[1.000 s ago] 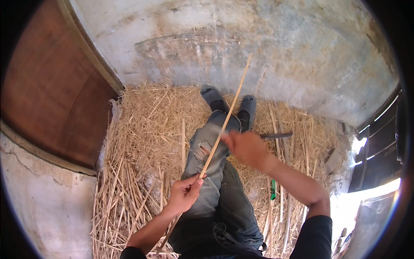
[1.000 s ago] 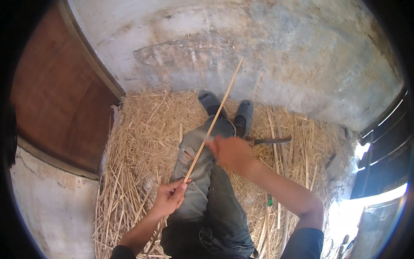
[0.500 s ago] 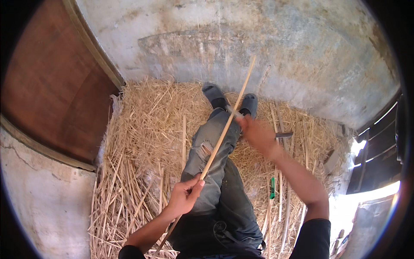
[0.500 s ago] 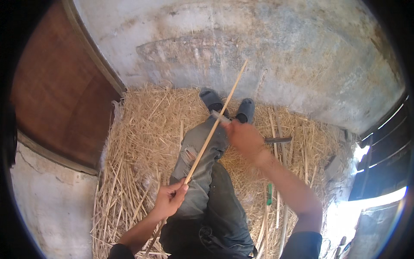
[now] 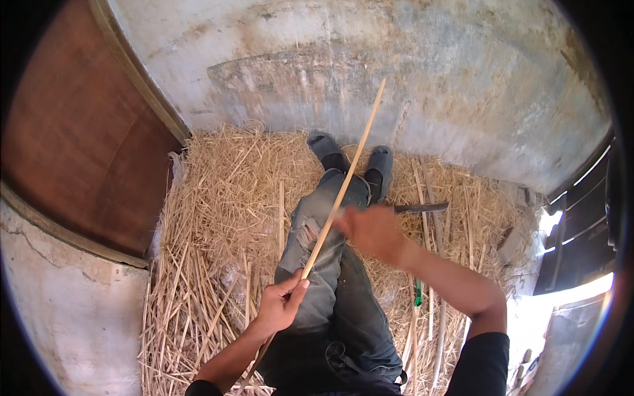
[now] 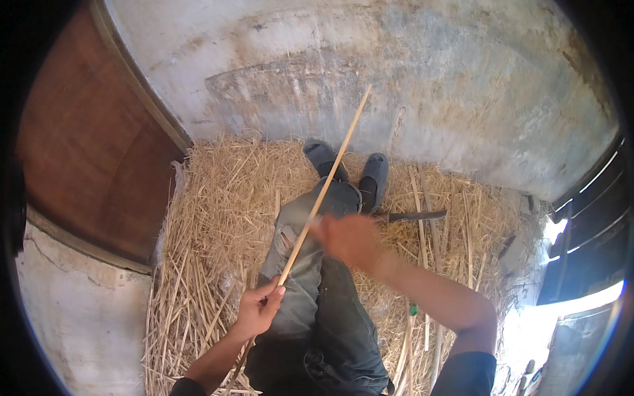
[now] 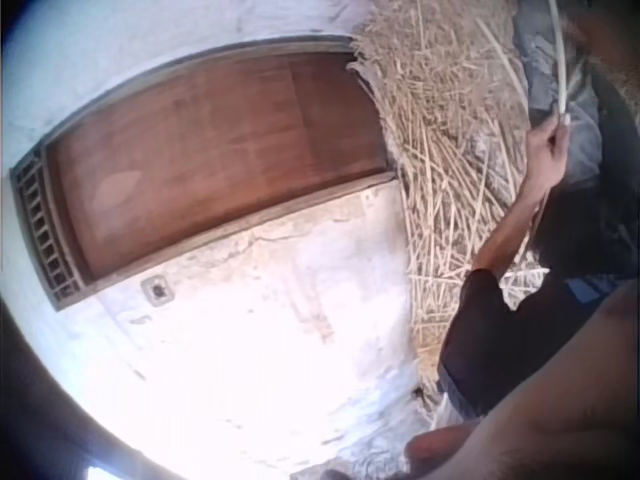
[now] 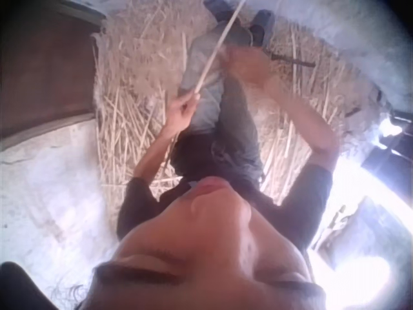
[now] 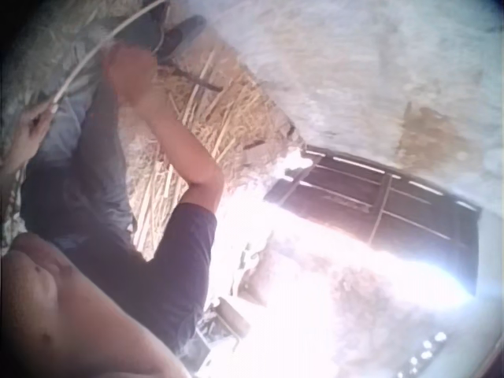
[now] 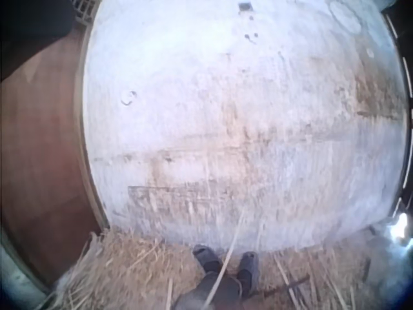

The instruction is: The person shapes a long thin strip of wood using a large knife and then a smaller utility knife while sitting on a straw-covered floor.

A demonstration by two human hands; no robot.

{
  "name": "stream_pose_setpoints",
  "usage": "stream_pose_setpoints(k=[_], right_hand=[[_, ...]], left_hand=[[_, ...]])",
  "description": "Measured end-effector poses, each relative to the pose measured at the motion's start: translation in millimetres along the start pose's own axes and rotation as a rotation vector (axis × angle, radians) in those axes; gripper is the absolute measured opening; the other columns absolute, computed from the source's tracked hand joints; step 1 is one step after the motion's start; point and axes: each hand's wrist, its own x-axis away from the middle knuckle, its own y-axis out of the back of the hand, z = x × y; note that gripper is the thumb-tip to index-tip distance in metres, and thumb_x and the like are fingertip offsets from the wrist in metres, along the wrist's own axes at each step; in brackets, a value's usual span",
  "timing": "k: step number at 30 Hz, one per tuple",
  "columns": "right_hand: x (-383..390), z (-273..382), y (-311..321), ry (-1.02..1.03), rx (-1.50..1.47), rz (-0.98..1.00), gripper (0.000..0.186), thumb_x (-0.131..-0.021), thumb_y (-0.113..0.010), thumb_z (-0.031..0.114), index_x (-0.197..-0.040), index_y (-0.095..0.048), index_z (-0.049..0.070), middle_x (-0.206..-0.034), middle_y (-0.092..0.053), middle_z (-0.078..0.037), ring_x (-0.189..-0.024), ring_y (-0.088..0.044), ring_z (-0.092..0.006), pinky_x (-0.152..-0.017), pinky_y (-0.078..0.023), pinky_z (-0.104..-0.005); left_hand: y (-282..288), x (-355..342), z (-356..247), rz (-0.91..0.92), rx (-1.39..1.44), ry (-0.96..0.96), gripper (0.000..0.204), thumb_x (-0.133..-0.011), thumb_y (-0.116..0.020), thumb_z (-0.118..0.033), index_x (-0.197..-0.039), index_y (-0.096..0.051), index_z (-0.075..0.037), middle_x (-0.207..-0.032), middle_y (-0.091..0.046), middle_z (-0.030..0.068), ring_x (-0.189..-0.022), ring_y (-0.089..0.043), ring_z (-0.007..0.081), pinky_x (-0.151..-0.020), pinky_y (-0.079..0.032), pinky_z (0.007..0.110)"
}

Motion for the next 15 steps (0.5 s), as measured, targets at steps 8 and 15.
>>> stream_pose_setpoints(k=[8, 15], right_hand=[[-9, 10, 24, 0.088, 0.059, 0.144, 0.049, -0.101, -0.045, 0.048, -0.09, -0.066, 0.006, -0.064, -0.065, -0.019, -0.064, -0.068, -0.0402, -0.056, -0.054, -0.0495], [-32, -63, 22, -0.093, 0.046, -0.027, 0.053, -0.1, -0.043, 0.053, -0.094, -0.063, 0.004, -0.061, -0.064, -0.02, -0.062, -0.068, -0.0402, -0.058, -0.054, -0.0524]], left_hand=[[4, 2, 1, -0.042, -0.129, -0.065, 0.035, -0.098, -0.064, -0.015, -0.126, -0.062, 0.005, -0.062, -0.044, -0.0047, -0.056, -0.04, 0.0026, -0.049, -0.033, 0.022], [12, 8, -7, 0.005, -0.183, -0.061, 0.033, -0.097, -0.065, -0.014, -0.122, -0.064, 0.006, -0.062, -0.052, 0.0005, -0.057, -0.045, 0.003, -0.049, -0.037, 0.023]])
